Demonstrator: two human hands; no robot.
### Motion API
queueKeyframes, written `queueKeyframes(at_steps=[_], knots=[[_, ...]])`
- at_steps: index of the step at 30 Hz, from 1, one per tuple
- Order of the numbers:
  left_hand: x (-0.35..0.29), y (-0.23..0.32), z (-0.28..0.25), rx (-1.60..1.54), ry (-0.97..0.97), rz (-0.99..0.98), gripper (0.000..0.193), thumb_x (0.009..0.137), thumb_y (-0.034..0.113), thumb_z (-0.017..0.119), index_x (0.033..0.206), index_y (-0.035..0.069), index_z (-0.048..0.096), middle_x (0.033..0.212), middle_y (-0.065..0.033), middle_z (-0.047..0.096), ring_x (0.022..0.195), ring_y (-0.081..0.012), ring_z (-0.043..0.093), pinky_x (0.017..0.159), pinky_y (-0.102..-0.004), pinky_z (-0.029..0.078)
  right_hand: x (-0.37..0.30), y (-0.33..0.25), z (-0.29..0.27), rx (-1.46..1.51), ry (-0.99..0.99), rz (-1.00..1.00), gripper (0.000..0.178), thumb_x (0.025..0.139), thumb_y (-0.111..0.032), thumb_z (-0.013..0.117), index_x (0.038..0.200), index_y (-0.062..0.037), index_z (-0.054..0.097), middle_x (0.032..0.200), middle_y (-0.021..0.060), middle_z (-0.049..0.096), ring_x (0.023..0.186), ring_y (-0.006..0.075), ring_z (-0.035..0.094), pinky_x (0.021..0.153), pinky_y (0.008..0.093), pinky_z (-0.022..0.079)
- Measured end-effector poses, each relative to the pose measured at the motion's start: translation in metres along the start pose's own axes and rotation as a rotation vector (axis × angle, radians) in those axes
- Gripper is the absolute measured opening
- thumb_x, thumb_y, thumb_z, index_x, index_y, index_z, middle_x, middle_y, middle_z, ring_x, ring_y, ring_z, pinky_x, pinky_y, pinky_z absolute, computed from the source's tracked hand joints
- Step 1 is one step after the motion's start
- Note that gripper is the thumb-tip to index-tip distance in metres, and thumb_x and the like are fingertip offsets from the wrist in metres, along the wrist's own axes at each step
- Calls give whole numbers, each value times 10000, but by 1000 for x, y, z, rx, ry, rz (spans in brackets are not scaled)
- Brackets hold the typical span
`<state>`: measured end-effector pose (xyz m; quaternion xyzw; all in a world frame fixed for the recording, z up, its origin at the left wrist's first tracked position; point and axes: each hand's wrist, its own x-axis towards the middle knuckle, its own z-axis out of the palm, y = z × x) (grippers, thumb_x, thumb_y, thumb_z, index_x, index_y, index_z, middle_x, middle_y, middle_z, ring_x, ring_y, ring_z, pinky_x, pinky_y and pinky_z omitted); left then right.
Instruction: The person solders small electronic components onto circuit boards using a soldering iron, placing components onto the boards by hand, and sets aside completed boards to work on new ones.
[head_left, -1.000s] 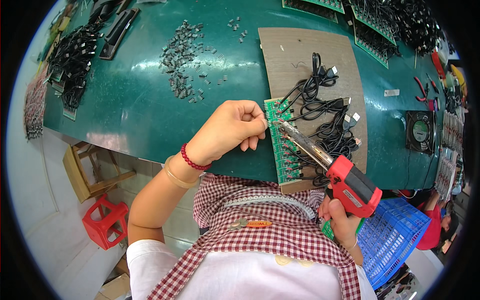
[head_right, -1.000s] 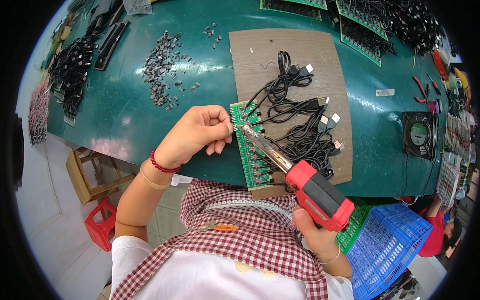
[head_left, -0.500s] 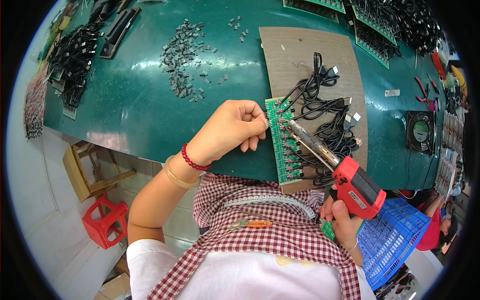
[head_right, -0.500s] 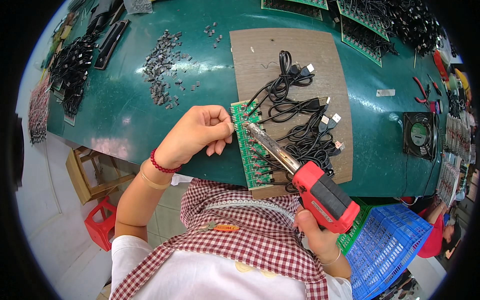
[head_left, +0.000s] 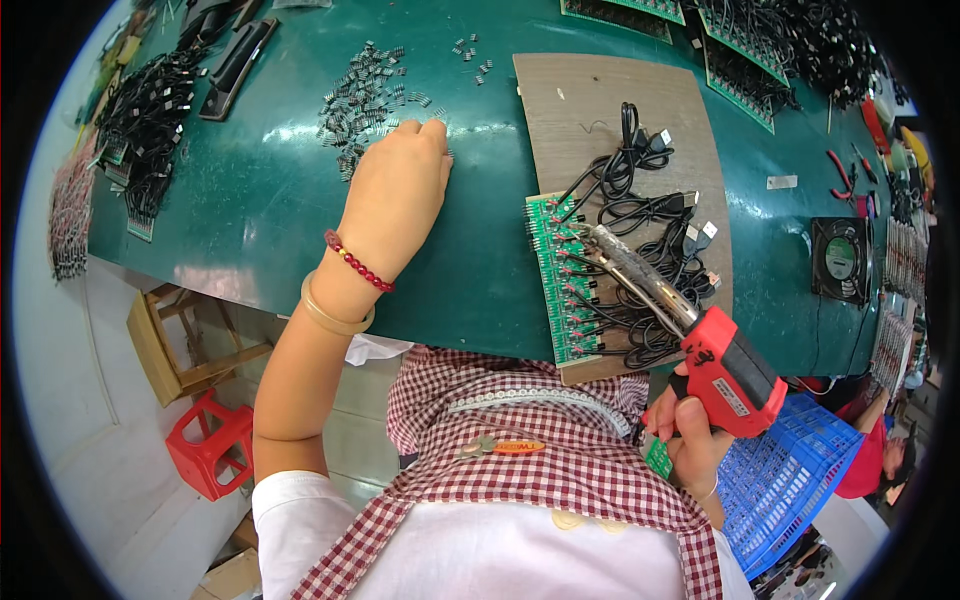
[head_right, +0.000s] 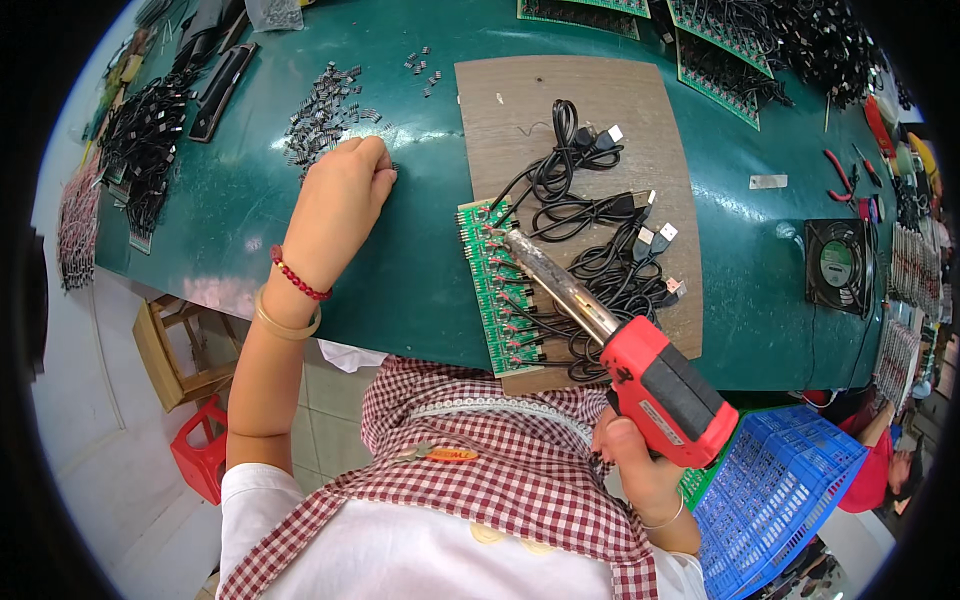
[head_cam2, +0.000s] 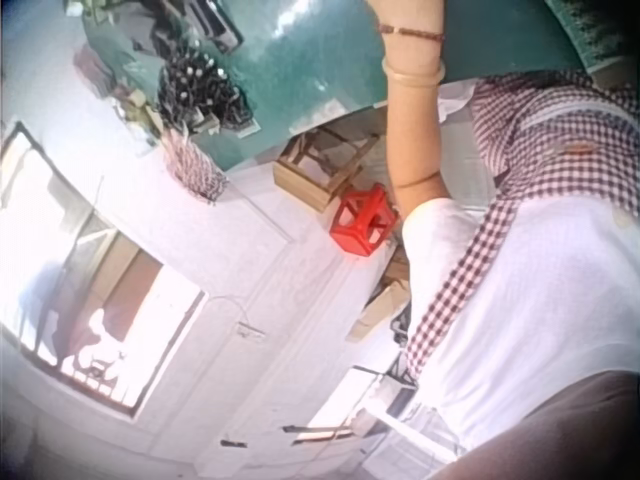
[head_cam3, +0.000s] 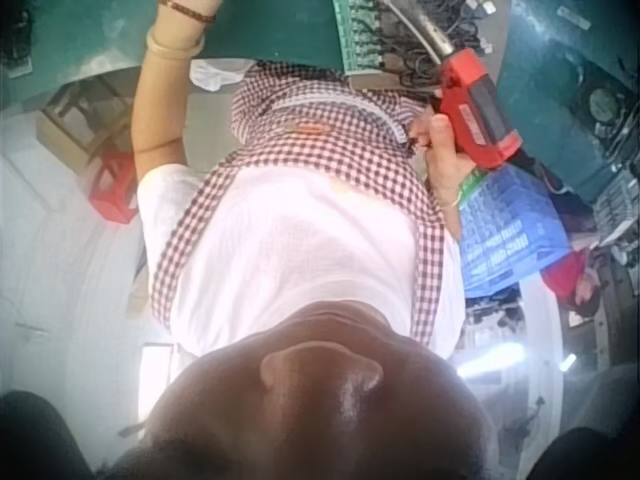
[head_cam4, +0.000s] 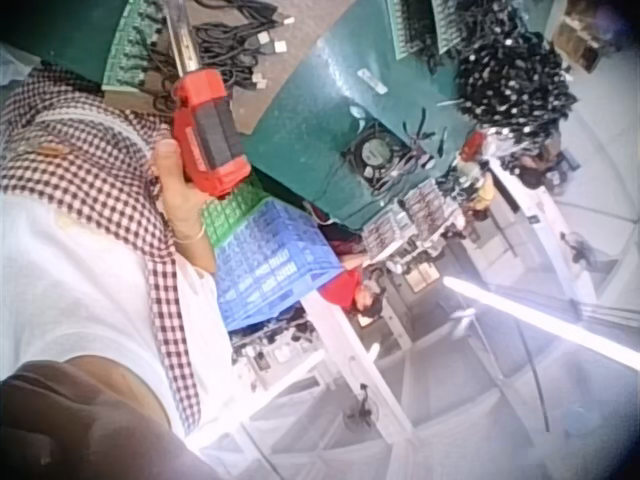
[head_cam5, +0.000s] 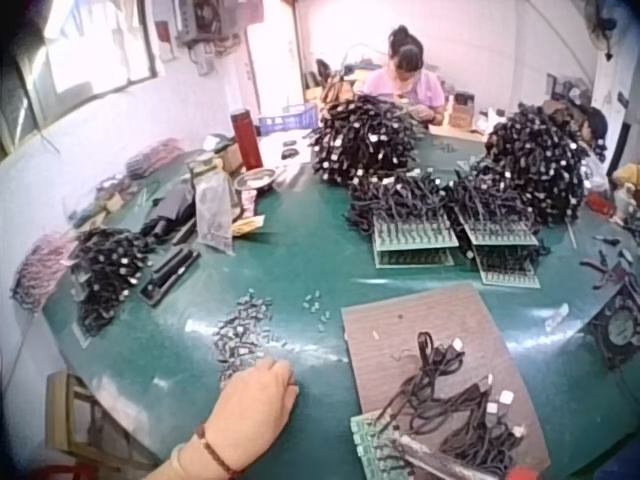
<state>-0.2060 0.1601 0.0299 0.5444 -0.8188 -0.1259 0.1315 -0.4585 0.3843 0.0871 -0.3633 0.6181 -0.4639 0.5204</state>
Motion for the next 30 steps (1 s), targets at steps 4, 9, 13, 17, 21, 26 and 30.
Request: queueKeyframes(at_steps=[4,9,13,17,21,26,30], knots=[[-8,1,2,41,4,-32,115,791,36,579,865,-10,503,801,-157,566,756,-339,568,684,-404,457,3,-5,2,40,19,-37,381,887,-222,543,1138,28,405,578,58,447,465,110,423,465,270,414],[-18,3,5,28,67,-9,93,818,0,541,901,-11,499,862,-170,550,766,-348,563,677,-404,459,5,-1,4,-68,18,47,346,874,-189,559,1107,34,434,594,68,470,465,109,428,463,274,416],[-26,7,9,6,150,3,97,817,-17,536,911,-12,514,856,-163,543,765,-344,562,668,-403,455,4,6,5,-60,18,28,310,855,-152,582,1066,41,462,605,77,488,462,110,430,459,271,413],[-30,15,-2,-189,215,-6,77,819,-23,536,894,-13,550,828,-136,535,708,-294,550,632,-351,449,5,6,1,-128,-33,38,302,851,-141,583,1062,40,465,597,73,482,459,111,430,459,268,413],[-41,29,-19,-528,70,-9,66,824,-25,540,877,-13,577,782,-68,556,648,-141,546,573,-259,445,5,-1,3,-59,30,26,348,852,-148,583,1107,38,439,589,72,480,457,113,432,460,268,419],[-74,84,-29,-1454,-490,-188,77,865,32,586,908,-32,580,839,-54,580,677,-80,576,593,-207,498,10,-18,17,26,8,-6,413,843,-104,591,1181,28,394,660,79,508,518,124,478,502,274,445],[-97,111,-15,-1715,-600,-254,104,860,34,602,928,-33,559,850,-56,584,688,-74,580,592,-205,501,18,-26,29,-41,-166,34,502,790,47,600,1230,-20,370,837,77,530,723,130,530,639,256,461]])
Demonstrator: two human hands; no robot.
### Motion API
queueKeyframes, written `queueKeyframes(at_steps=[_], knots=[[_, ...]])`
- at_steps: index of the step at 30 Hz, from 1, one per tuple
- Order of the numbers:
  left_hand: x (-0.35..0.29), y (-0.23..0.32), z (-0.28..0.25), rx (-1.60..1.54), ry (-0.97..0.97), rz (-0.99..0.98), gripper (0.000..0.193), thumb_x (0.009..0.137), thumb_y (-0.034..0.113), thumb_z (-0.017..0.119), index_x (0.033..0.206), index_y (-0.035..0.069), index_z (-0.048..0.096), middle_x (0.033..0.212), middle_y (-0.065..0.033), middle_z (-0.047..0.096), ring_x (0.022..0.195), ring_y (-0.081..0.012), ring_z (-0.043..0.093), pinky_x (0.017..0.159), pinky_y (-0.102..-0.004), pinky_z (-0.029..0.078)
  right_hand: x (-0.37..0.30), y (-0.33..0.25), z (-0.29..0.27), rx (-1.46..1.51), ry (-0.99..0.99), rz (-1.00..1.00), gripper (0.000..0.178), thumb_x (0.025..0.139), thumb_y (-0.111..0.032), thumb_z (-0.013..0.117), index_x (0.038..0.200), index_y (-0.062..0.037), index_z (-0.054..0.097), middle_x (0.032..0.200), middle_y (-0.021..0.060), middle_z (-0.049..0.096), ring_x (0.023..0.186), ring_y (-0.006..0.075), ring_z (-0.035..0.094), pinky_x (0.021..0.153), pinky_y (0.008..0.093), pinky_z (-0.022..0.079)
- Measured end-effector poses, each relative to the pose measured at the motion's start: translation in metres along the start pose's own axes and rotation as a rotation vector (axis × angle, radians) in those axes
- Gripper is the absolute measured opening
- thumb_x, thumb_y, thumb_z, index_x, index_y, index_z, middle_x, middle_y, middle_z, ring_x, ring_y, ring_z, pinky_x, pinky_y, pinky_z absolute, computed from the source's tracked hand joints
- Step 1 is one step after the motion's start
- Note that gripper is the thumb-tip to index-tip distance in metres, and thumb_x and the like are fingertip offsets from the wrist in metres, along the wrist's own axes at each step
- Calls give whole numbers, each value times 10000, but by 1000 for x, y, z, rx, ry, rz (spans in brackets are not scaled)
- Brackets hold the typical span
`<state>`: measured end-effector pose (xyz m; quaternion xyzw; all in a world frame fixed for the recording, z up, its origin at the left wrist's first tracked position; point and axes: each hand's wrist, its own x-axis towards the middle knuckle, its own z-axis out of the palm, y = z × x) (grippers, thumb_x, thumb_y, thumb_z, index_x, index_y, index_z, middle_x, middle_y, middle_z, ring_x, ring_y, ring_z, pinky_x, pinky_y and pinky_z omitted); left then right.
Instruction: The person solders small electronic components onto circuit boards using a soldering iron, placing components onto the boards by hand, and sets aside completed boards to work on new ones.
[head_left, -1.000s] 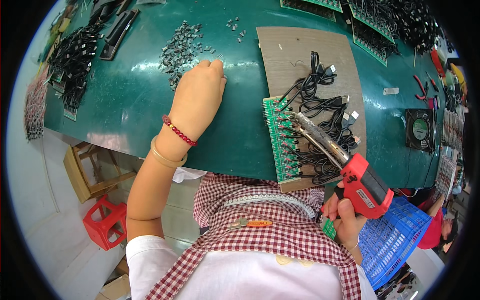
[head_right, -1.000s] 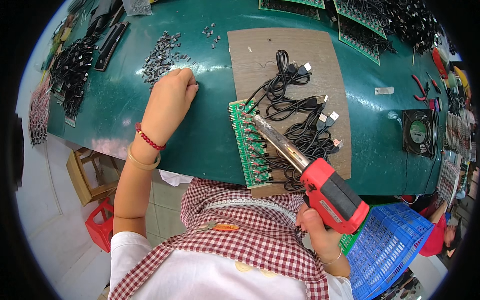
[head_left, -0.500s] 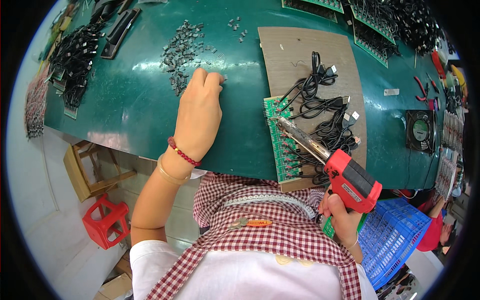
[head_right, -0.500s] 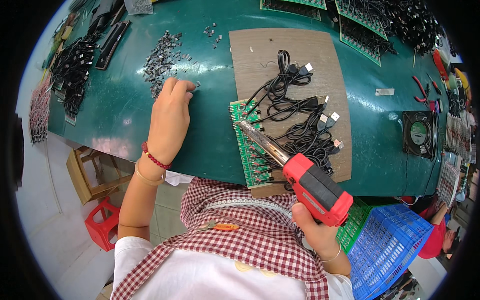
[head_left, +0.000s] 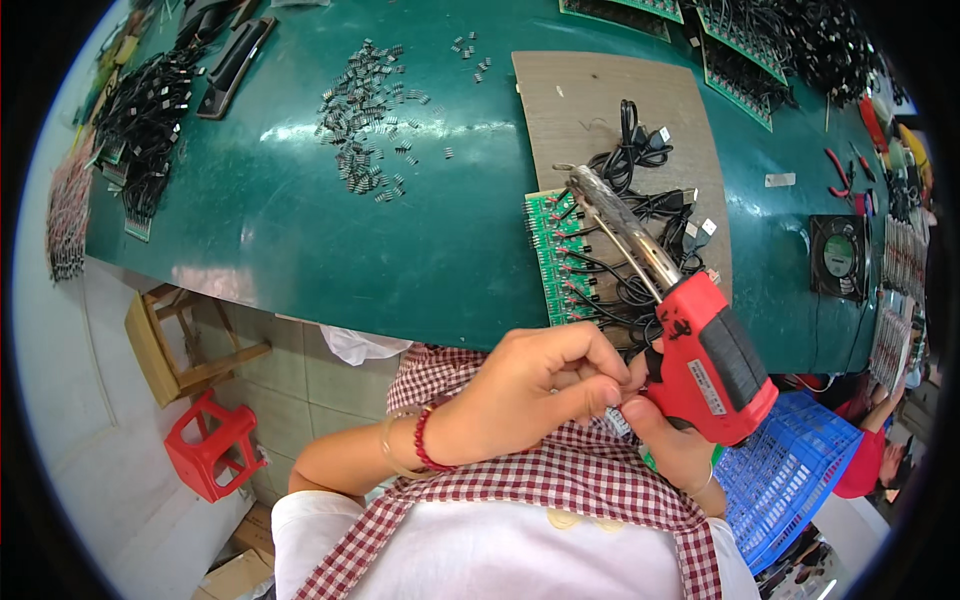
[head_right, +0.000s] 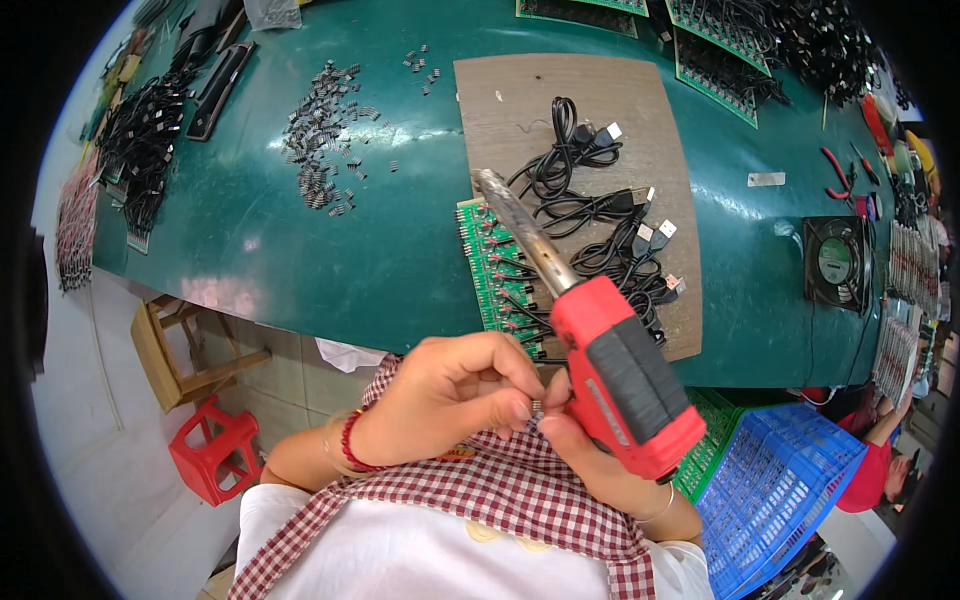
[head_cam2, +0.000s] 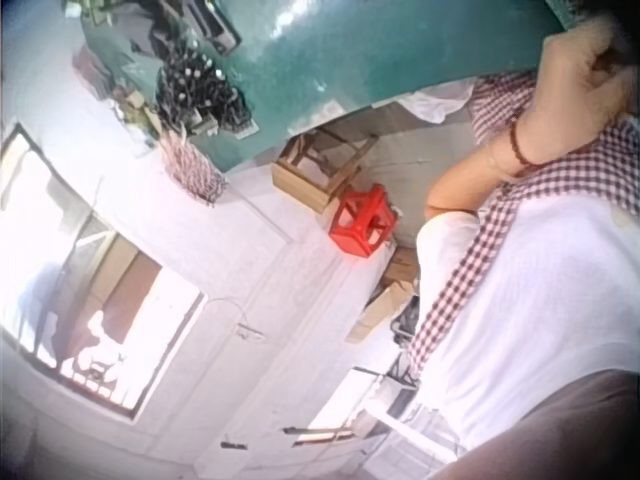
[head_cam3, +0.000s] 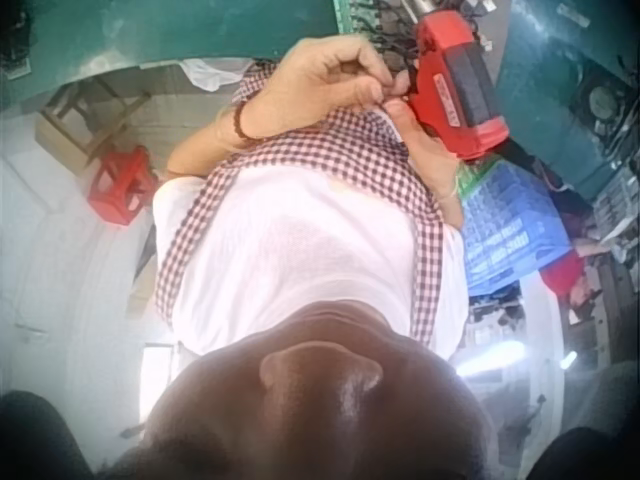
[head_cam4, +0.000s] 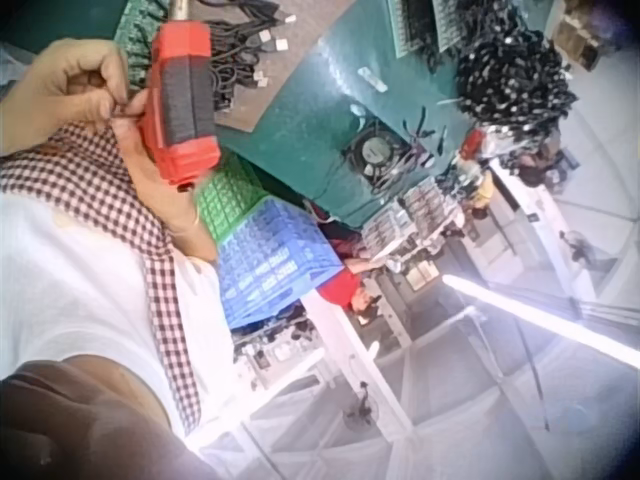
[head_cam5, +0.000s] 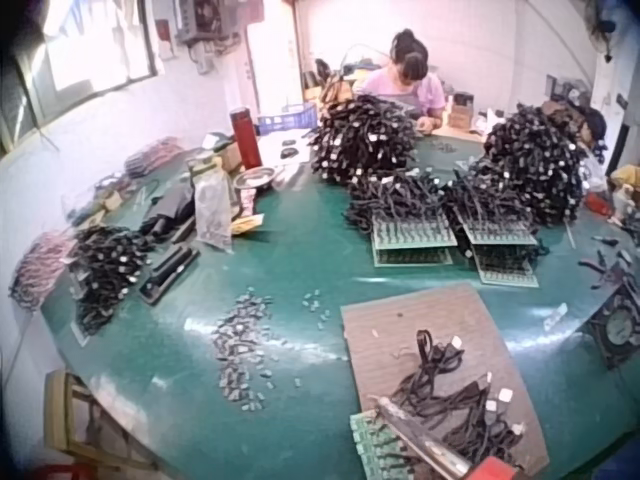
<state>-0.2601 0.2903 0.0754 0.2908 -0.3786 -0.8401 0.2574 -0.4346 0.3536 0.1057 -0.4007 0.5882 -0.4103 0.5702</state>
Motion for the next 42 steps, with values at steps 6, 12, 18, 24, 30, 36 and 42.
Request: queueKeyframes(at_steps=[6,12,18,24,30,36,42], knots=[[0,-10,4,-104,12,-9,113,855,43,614,913,-29,549,859,-60,596,692,-74,584,596,-205,505,2,0,0,-48,-98,-125,493,778,98,568,1222,-19,390,858,60,526,755,113,505,661,247,436],[-1,2,0,450,31,173,68,819,15,628,817,-25,573,808,-73,620,674,-90,601,590,-224,498,4,6,-1,-180,-70,-183,466,776,88,583,1202,9,412,857,66,547,765,112,524,679,255,449],[2,11,-4,618,32,184,62,771,8,633,813,4,587,762,-64,624,626,-99,587,541,-225,465,5,3,-3,-274,-119,-165,456,782,82,582,1199,20,411,875,75,554,773,125,542,678,264,463],[25,22,-60,384,216,-217,114,848,105,584,813,-4,587,663,-19,593,530,-43,520,459,-178,399,-12,27,-20,-75,124,-193,381,877,-85,560,1199,38,399,681,66,502,561,119,489,539,276,453],[40,29,-80,384,169,-242,137,851,119,579,791,-3,589,666,-24,590,510,-32,504,449,-163,384,-26,44,-34,-67,97,-97,412,877,-190,586,1177,33,413,618,62,479,512,108,447,508,262,421],[45,30,-85,359,107,-273,115,840,106,590,779,9,585,677,-15,587,524,-29,505,459,-161,382,-34,56,-40,-132,50,-60,412,871,-222,595,1160,18,428,642,77,502,529,115,451,532,278,428],[46,30,-87,363,91,-288,102,836,101,595,773,20,588,677,-9,587,531,-29,500,461,-167,378,-34,52,-38,-49,39,29,271,839,-114,579,1066,15,506,731,55,535,625,113,485,581,277,434]])
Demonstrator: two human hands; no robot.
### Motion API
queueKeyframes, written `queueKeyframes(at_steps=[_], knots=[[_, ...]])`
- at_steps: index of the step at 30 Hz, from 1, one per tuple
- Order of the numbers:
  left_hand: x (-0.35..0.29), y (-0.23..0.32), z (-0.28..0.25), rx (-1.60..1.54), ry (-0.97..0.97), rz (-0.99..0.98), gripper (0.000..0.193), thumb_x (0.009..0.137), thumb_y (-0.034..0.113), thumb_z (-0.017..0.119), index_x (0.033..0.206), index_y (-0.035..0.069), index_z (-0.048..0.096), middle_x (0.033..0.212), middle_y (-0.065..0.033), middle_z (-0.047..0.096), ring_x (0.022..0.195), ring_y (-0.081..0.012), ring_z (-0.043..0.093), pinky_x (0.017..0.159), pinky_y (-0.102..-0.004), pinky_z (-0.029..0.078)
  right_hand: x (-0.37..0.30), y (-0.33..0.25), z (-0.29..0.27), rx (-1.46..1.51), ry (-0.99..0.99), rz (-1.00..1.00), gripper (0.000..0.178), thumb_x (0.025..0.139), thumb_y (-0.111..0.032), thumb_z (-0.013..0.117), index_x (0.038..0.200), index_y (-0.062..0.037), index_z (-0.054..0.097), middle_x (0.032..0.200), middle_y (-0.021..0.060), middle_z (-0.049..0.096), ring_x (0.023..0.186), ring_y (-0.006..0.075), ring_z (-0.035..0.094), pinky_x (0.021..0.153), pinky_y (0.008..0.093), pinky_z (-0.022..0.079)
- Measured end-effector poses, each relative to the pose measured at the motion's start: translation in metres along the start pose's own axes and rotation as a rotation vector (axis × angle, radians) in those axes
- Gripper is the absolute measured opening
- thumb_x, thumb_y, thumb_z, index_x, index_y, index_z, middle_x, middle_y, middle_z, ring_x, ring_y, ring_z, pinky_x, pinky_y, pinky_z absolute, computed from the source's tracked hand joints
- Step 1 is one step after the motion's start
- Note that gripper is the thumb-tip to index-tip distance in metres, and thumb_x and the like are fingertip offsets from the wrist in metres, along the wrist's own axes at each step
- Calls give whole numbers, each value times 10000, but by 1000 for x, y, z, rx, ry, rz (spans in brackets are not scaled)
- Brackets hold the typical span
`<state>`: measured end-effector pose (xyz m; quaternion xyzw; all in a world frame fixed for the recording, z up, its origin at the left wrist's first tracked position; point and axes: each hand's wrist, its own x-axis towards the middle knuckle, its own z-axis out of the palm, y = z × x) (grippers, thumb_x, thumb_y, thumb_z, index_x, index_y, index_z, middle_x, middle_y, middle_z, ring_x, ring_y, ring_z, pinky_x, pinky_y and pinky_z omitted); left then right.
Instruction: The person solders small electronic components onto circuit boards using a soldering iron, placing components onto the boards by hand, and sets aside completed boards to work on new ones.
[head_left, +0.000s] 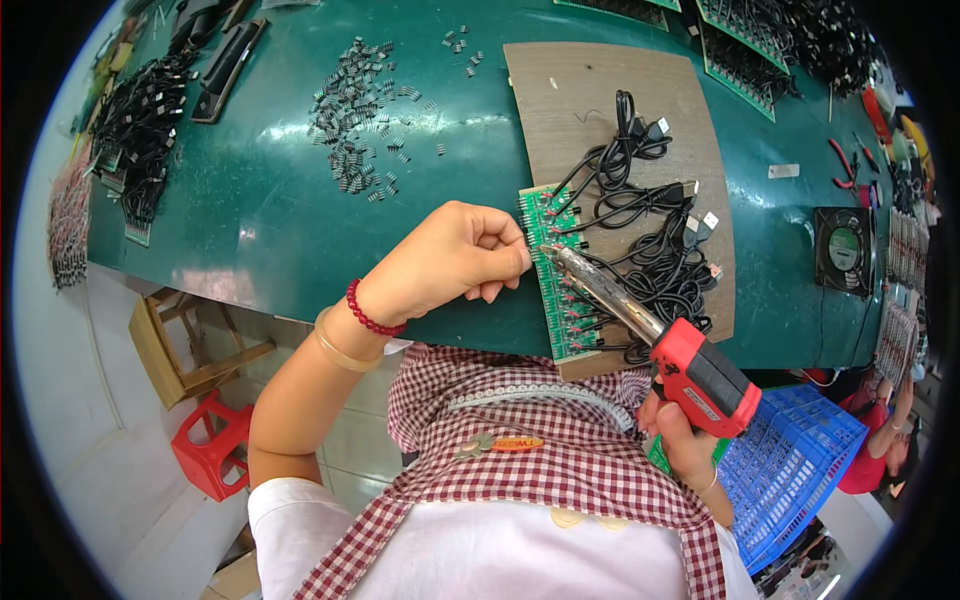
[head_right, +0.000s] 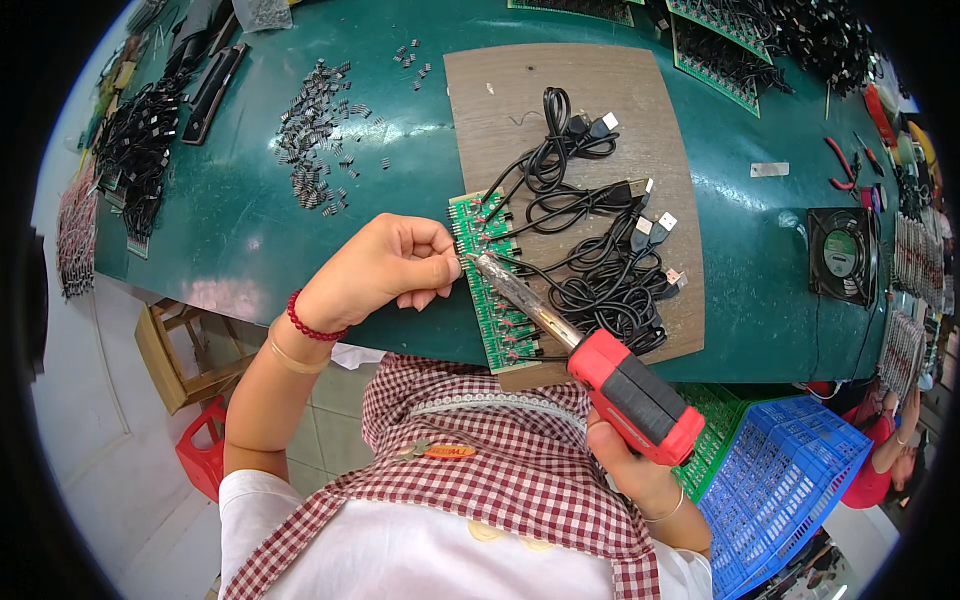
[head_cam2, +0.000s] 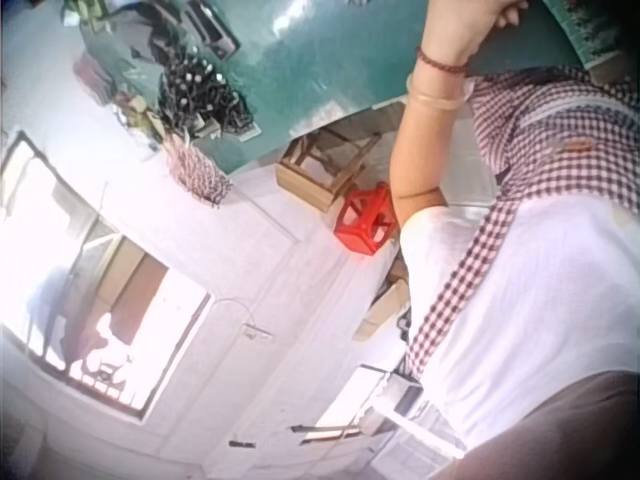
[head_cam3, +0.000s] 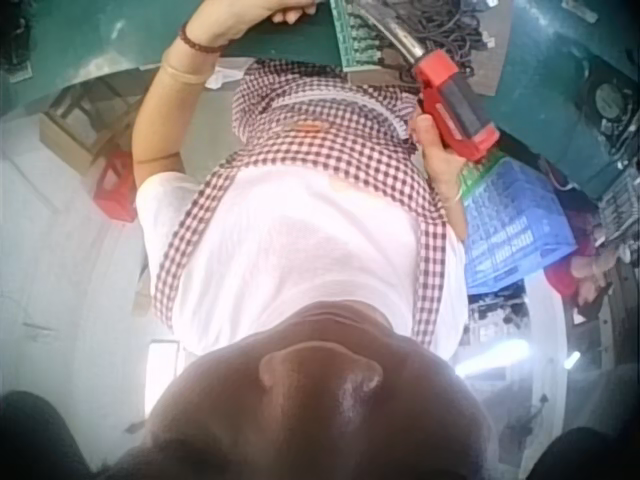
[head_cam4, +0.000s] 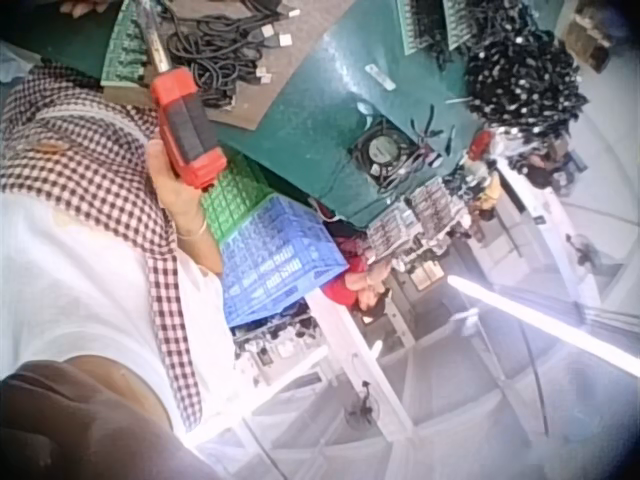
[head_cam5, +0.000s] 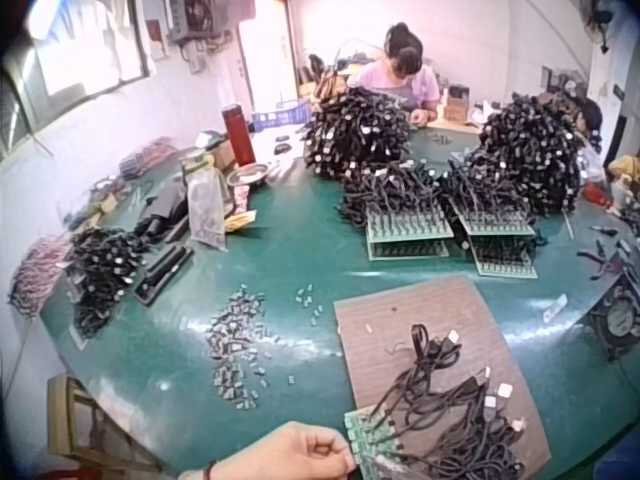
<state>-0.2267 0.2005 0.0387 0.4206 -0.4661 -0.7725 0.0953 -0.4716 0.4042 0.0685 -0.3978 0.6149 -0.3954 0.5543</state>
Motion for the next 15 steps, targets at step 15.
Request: queueKeyframes(at_steps=[15], knots=[[0,3,0,9,5,-16,83,816,91,593,759,31,585,664,3,582,523,-25,493,453,-165,363,-1,1,1,-82,5,4,274,875,-249,565,953,7,507,661,72,507,567,116,457,557,259,409]])
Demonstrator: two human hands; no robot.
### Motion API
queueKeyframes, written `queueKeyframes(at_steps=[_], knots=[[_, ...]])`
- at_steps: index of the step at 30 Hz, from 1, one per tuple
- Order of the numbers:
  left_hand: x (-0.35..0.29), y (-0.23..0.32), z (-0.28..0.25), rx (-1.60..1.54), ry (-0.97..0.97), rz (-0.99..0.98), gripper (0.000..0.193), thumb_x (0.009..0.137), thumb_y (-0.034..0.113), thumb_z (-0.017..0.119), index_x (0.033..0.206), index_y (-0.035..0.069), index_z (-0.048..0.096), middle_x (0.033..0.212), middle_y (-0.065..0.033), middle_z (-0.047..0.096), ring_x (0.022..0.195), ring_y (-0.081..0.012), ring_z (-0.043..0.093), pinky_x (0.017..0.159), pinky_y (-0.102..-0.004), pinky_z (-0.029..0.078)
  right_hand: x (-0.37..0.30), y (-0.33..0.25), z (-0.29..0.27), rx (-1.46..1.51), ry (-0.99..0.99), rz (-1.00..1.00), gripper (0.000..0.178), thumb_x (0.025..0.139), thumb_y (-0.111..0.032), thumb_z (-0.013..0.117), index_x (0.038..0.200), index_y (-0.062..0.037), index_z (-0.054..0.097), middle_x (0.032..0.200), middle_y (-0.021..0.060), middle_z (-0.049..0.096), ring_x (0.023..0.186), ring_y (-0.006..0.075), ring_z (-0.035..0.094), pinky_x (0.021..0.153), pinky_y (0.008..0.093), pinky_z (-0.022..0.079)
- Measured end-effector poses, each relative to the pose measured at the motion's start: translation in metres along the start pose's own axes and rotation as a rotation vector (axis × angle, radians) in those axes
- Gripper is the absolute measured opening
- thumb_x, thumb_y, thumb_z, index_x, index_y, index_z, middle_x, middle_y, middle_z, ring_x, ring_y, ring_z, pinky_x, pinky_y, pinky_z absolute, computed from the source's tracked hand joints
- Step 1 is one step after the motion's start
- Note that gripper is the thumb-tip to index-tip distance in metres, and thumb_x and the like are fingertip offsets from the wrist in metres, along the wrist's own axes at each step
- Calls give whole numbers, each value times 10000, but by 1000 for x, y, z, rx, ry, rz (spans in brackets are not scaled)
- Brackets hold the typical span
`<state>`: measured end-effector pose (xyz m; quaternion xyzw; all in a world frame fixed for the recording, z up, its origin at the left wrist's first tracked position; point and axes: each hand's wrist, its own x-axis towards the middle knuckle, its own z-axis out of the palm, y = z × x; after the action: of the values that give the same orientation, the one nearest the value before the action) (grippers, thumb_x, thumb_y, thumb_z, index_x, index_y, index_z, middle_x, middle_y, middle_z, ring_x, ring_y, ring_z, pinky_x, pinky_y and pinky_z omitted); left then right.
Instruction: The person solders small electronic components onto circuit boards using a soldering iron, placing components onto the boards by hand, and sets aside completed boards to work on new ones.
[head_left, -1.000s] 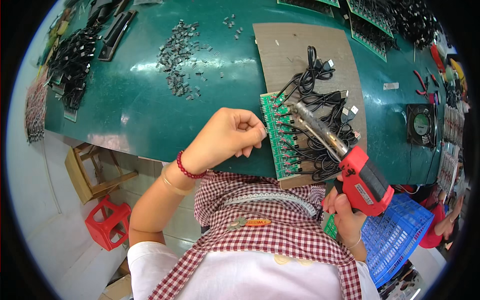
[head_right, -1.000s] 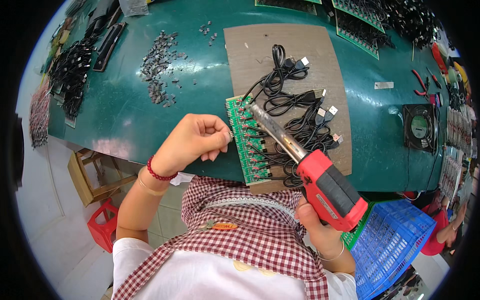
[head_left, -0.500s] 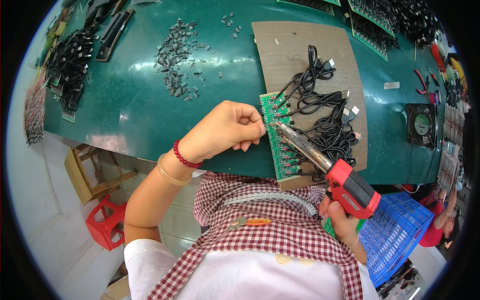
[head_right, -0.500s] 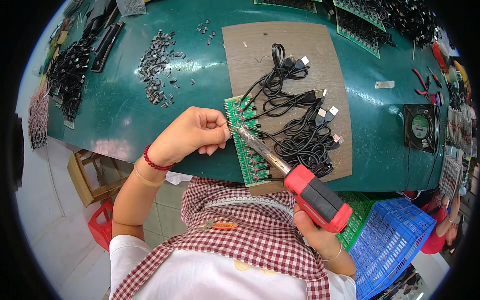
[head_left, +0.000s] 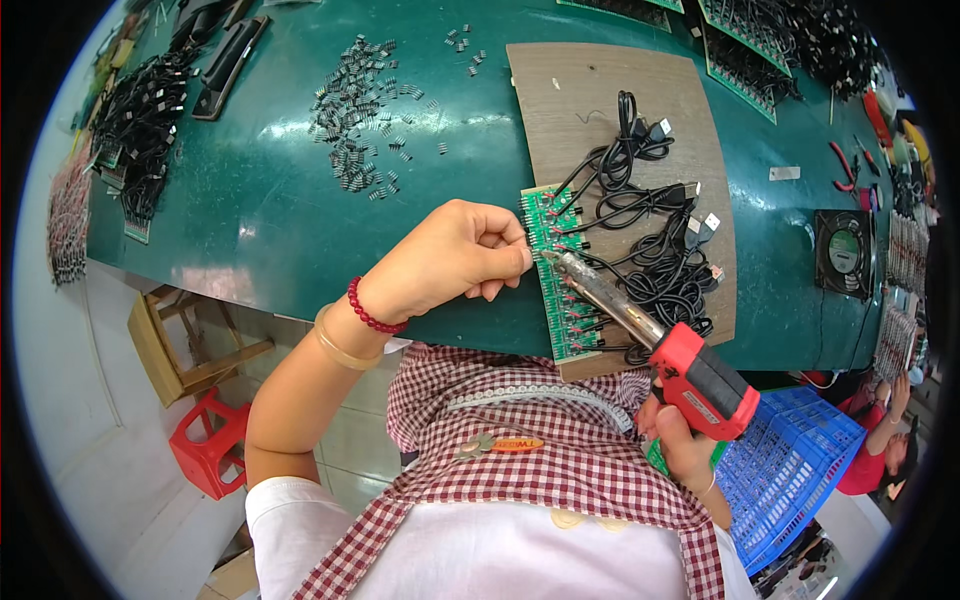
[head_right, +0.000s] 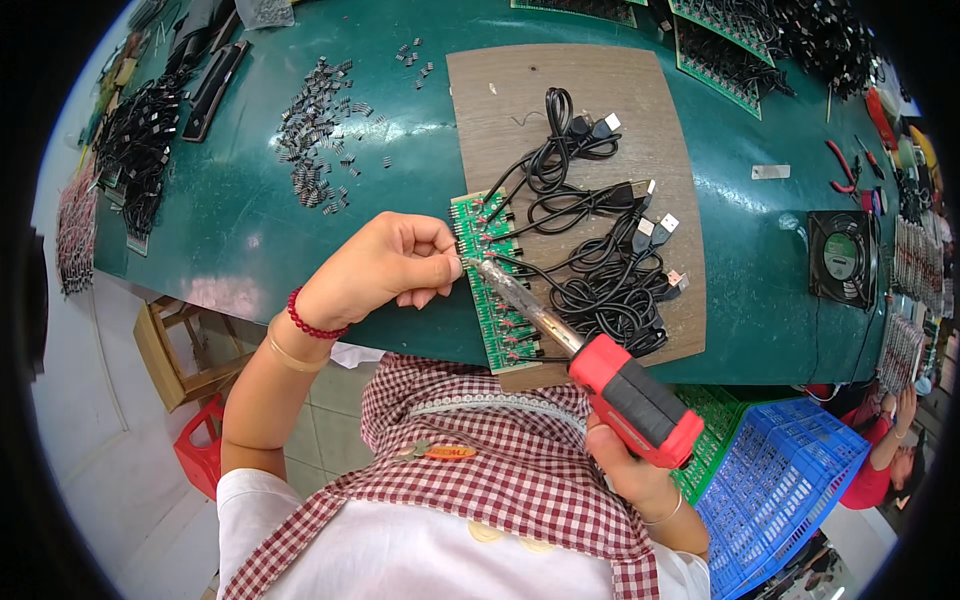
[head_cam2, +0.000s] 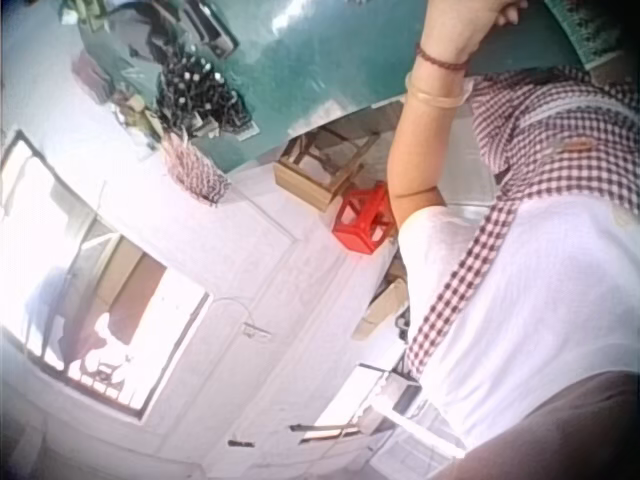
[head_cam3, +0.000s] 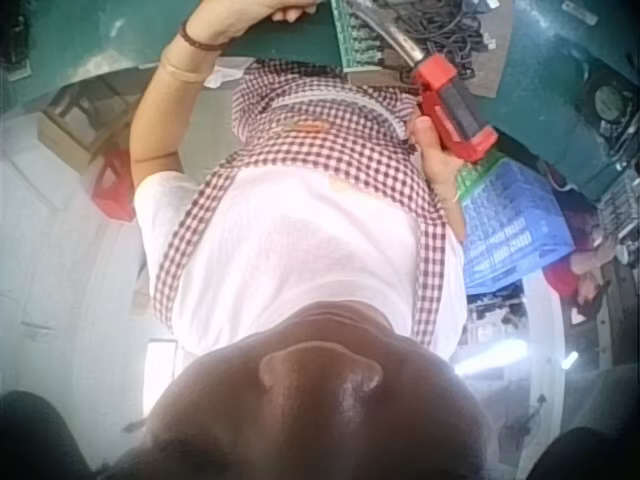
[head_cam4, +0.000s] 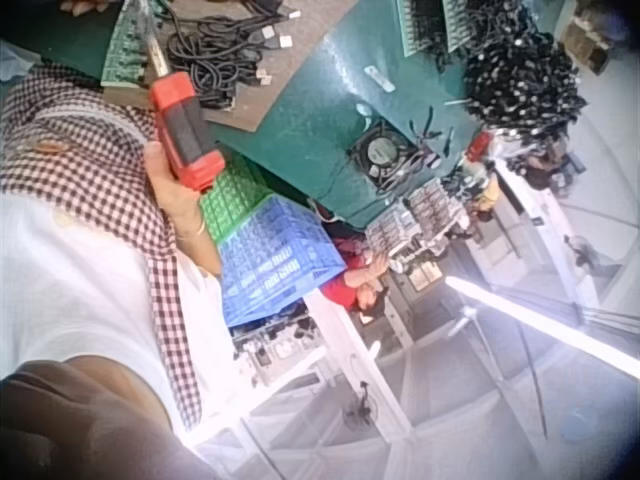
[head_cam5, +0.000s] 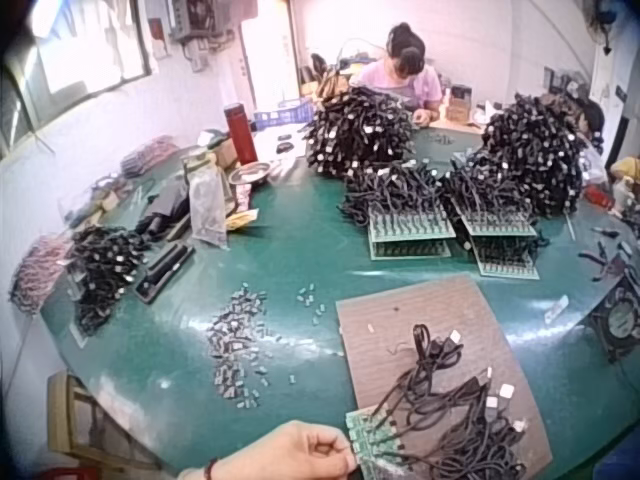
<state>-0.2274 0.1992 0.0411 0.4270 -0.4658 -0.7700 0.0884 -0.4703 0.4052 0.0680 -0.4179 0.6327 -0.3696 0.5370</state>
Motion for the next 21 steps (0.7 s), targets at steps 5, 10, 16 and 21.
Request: queueKeyframes(at_steps=[5,10,16,21], knots=[[0,0,0,-1,4,-3,80,812,88,593,751,37,581,660,8,578,522,-23,491,451,-165,358,4,-1,0,85,-25,-15,382,883,-172,554,1184,4,399,668,84,505,556,123,452,545,277,419],[1,1,1,11,11,-12,76,809,84,594,747,43,578,653,15,571,518,-22,484,448,-170,355,4,-4,1,77,-13,19,250,879,-227,552,891,20,509,657,74,497,549,114,452,541,273,418],[1,-1,0,4,10,-11,101,822,107,605,747,44,576,649,19,566,515,-22,479,441,-171,347,2,-3,-2,-2,-55,-6,258,876,-236,556,890,18,512,655,75,501,543,112,456,535,271,422],[1,0,0,4,5,-11,108,826,112,607,747,44,575,648,19,566,514,-22,479,441,-169,347,3,-12,3,149,25,21,339,871,-206,565,1107,9,453,648,81,499,530,113,450,519,280,424]])
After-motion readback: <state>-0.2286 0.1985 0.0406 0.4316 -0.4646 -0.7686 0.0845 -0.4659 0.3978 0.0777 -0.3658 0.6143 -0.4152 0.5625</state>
